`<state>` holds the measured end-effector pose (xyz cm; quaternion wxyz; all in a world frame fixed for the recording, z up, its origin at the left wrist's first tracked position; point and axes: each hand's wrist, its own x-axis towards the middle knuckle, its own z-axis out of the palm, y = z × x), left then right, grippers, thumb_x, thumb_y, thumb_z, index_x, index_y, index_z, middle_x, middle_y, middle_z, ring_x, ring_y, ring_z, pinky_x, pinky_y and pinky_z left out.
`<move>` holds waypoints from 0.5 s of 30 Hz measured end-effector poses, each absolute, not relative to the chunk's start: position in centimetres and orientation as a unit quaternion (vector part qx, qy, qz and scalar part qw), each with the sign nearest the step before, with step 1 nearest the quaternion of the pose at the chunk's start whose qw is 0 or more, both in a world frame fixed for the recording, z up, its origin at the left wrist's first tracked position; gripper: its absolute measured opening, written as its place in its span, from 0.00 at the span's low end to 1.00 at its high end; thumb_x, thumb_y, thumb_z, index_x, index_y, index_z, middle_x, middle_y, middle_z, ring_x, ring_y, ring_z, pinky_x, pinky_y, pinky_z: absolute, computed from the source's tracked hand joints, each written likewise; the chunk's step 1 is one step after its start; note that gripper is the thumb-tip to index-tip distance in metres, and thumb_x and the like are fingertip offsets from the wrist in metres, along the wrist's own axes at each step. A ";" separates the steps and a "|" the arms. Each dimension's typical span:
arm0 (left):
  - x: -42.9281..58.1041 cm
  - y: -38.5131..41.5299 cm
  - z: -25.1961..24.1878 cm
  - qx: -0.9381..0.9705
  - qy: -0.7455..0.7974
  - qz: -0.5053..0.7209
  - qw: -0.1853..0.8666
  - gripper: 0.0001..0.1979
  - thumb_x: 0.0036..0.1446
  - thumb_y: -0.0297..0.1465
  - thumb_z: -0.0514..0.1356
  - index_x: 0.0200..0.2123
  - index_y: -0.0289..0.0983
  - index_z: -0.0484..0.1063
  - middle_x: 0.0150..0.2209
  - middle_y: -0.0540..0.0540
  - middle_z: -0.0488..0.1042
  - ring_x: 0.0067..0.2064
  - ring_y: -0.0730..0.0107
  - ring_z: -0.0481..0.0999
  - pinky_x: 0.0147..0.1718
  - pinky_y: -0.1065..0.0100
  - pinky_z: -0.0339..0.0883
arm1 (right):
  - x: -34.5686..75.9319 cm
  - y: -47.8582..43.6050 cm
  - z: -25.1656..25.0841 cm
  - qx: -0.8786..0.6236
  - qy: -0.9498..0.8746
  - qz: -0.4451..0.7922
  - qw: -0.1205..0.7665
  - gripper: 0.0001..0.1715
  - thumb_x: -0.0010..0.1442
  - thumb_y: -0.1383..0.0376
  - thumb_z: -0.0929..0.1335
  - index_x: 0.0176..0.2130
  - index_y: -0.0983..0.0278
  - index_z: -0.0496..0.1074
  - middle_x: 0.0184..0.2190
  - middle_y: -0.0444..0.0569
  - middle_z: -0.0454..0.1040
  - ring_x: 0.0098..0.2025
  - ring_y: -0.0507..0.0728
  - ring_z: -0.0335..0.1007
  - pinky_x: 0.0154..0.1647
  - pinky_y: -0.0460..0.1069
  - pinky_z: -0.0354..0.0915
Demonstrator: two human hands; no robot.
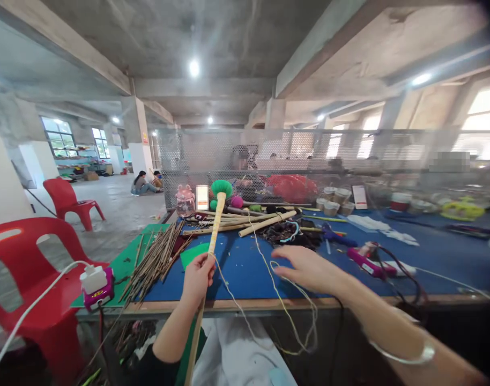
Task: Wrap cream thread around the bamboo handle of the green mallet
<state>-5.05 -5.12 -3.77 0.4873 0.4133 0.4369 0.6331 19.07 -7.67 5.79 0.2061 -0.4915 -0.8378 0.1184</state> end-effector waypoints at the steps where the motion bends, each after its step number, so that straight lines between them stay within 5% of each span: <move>1: -4.3 -4.8 -3.4 0.421 0.425 0.631 0.494 0.16 0.41 0.40 0.62 0.28 0.33 0.68 0.17 0.55 0.62 0.15 0.83 0.56 0.10 0.80 0.47 | 17.8 -6.6 4.6 -0.478 -0.805 0.206 0.284 0.16 0.51 0.57 0.66 0.37 0.64 0.71 0.36 0.50 0.73 0.39 0.56 0.68 0.40 0.48 0.62; 4: -2.4 -3.7 -2.7 0.451 0.423 0.631 0.468 0.16 0.41 0.40 0.62 0.28 0.32 0.70 0.18 0.53 0.64 0.15 0.83 0.56 0.11 0.79 0.48 | 12.8 -2.9 1.3 -0.452 -0.649 0.476 0.383 0.21 0.51 0.50 0.65 0.38 0.63 0.66 0.32 0.48 0.71 0.34 0.54 0.68 0.33 0.48 0.64; 7: -1.6 -2.9 -3.3 0.467 0.450 0.634 0.420 0.18 0.43 0.41 0.61 0.31 0.31 0.73 0.16 0.52 0.64 0.15 0.80 0.59 0.13 0.77 0.53 | 8.8 -0.1 -1.3 -0.381 -0.564 0.648 0.341 0.21 0.51 0.49 0.65 0.34 0.63 0.63 0.24 0.43 0.67 0.23 0.50 0.65 0.25 0.47 0.64; 15: -2.2 -3.0 -4.8 0.473 0.519 0.595 0.390 0.13 0.45 0.33 0.58 0.33 0.31 0.73 0.15 0.55 0.62 0.14 0.82 0.56 0.11 0.77 0.52 | 8.7 1.8 -2.2 -0.474 -0.615 0.545 0.316 0.18 0.43 0.57 0.72 0.22 0.66 0.63 0.10 0.37 0.57 0.09 0.43 0.45 0.09 0.42 0.37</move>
